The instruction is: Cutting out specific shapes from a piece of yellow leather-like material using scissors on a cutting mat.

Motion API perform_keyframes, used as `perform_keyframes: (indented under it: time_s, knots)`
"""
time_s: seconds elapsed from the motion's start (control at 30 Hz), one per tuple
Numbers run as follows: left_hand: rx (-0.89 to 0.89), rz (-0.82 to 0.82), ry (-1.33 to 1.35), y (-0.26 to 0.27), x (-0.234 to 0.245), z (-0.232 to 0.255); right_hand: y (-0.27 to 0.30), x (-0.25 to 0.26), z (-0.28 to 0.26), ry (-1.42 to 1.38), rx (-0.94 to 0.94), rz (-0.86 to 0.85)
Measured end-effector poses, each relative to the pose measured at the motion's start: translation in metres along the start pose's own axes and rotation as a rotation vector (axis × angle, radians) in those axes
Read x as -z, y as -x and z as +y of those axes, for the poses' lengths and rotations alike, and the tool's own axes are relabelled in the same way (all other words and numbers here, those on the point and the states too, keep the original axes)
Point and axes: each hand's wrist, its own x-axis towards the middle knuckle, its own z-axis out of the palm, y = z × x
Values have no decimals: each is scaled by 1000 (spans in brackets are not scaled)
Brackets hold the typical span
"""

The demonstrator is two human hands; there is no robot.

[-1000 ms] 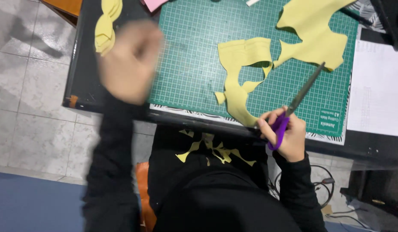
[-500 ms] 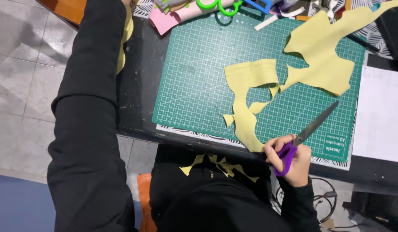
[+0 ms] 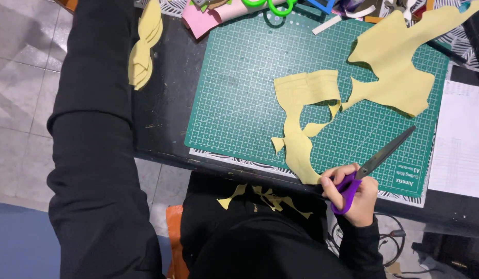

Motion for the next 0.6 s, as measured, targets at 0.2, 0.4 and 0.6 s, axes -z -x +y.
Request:
perform_keyframes:
  time_s: [0.2,0.4,0.6]
  knots:
    - [-14,-120,72,-74,72,111,2,0,1,-10,-6,-2]
    - [-30,-241,146,-73,71,149,1,0,2,-31,-16,-2]
    - [-46,-358,221,-64,59,177,1,0,1,-29,-17,-2]
